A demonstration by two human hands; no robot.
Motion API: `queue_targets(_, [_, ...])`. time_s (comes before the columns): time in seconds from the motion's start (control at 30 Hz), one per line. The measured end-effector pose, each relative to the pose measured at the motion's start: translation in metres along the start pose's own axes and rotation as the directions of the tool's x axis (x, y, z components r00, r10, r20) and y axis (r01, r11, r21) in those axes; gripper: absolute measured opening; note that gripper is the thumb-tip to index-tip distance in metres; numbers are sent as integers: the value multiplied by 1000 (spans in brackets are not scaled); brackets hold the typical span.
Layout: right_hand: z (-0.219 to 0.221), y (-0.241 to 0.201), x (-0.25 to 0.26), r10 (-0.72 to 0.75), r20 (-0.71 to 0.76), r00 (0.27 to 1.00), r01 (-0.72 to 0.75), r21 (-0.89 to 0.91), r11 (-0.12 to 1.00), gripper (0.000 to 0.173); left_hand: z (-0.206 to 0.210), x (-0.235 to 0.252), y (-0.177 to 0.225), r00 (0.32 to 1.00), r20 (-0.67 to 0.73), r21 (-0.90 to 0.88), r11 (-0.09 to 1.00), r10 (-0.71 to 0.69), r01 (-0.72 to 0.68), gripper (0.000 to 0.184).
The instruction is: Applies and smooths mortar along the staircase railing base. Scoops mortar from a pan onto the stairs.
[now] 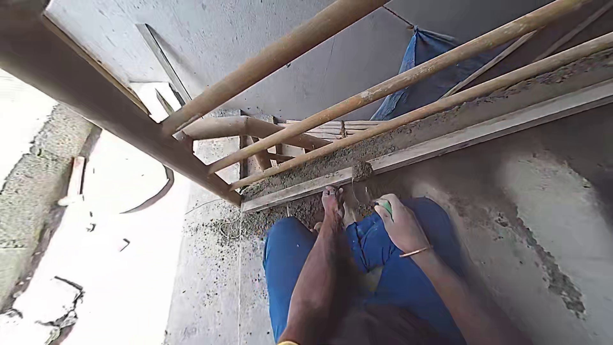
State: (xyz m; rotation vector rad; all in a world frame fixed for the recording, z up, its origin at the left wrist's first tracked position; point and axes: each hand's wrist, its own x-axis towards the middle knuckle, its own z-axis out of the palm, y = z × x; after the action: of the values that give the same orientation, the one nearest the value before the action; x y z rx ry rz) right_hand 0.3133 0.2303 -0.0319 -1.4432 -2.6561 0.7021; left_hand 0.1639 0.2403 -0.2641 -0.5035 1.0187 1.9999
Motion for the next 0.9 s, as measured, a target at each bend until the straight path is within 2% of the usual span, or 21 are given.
queue_targets(0.07, [27, -10, 15, 13, 71, 997, -25, 158, 987, 38, 0, -3, 3, 1000, 2, 1, 1000, -1, 1, 28])
queue_targets(0.13, [50, -9, 37, 20, 58, 998, -42, 406, 913, 33, 0, -5, 3, 1000, -8, 5, 1000, -16, 16, 27])
queue_targets(0.17, [59, -10, 51, 27, 51, 998, -51, 570, 820, 28, 0, -3, 4, 1000, -9, -1, 1000, -16, 16, 26])
queue_targets(0.23, [64, -9, 76, 60, 131, 990, -143, 842, 520, 24, 0, -2, 4, 1000, -9, 0, 1000, -25, 25, 26])
queue_targets(0.3, [59, -1, 96, 117, 252, 961, -274, 929, 249, 30, 0, -1, 3, 1000, -10, 4, 1000, -27, 28, 26])
queue_targets(0.33, [55, 5, 102, 128, 299, 946, -318, 933, 170, 33, -1, -1, 2, 1000, -14, 10, 1000, -24, 24, 26])
queue_targets(0.4, [49, 20, 106, 98, 351, 931, -361, 926, 109, 37, -2, 1, 2, 1000, -14, 17, 1000, -22, 22, 27])
queue_targets(0.47, [42, 31, 106, 47, 368, 929, -371, 923, 99, 39, -3, 3, 0, 1000, -3, 2, 1000, -26, 26, 29])
queue_targets(0.57, [17, 37, 101, 8, 320, 947, -318, 940, 122, 41, -3, 5, -2, 1000, -6, 3, 1000, -23, 23, 28])
queue_targets(0.67, [-24, 33, 85, 81, 237, 968, -251, 906, 340, 38, -3, 4, -1, 1000, -4, 2, 1000, -19, 19, 27])
queue_targets(0.77, [-51, 29, 62, 145, 311, 939, -337, 759, 556, 32, -4, 5, -2, 1000, 0, -13, 1000, -16, 16, 25])
queue_targets(0.83, [-59, 17, 52, 215, 366, 905, -387, 500, 775, 30, -2, 6, -2, 1000, -2, -19, 1000, -8, 8, 24])
queue_targets(0.87, [-59, 8, 48, 233, 340, 911, -328, 255, 910, 29, -2, 4, -3, 1000, -5, -19, 1000, -7, 7, 24])
queue_targets(0.9, [-58, -4, 47, 235, 317, 919, -235, -39, 971, 33, -2, 4, -2, 1000, -7, -18, 1000, -6, 6, 25])
